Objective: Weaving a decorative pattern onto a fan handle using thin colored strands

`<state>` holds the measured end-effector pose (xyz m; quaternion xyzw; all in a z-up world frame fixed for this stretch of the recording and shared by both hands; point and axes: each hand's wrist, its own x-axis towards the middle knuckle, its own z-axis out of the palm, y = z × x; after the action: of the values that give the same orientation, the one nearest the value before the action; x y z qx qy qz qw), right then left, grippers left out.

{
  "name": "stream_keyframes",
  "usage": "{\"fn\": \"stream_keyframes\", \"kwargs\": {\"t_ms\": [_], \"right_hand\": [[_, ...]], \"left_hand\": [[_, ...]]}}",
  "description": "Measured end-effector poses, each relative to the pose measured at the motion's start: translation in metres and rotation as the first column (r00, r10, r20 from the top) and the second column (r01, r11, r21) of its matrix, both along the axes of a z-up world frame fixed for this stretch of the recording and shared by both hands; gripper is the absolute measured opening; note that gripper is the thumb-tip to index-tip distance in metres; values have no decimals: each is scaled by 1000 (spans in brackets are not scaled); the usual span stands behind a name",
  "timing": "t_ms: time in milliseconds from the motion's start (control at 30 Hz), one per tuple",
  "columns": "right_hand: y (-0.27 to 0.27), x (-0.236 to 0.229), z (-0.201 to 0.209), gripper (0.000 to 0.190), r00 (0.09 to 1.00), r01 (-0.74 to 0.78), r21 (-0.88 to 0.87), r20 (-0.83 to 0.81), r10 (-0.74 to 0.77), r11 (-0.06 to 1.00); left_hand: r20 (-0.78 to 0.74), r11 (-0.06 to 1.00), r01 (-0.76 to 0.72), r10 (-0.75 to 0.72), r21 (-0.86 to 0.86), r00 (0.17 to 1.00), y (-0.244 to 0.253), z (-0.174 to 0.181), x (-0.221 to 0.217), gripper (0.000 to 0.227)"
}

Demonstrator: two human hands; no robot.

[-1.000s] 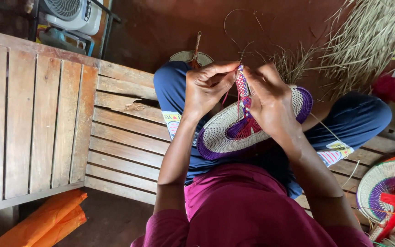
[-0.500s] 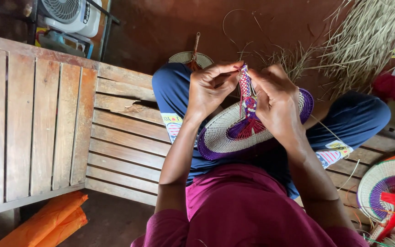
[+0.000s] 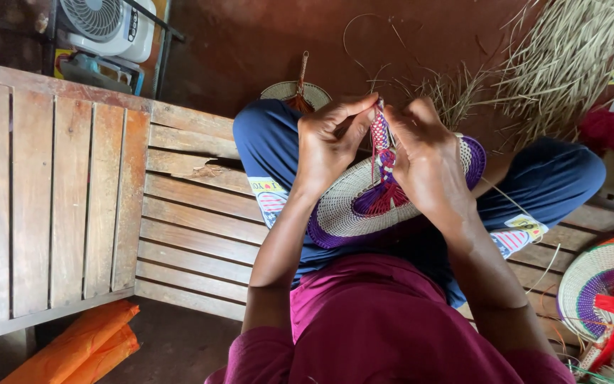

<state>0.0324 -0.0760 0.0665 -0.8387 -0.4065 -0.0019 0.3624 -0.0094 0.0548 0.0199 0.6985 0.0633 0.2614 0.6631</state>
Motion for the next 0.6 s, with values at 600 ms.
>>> {"fn": "stream_keyframes", "kwargs": {"t_ms": [600], "right_hand": [[14, -8, -45, 21, 964, 264, 516, -111, -242, 815]], "left_hand": [[-14, 979, -56, 54, -197, 998, -19, -13, 11, 24]]}}
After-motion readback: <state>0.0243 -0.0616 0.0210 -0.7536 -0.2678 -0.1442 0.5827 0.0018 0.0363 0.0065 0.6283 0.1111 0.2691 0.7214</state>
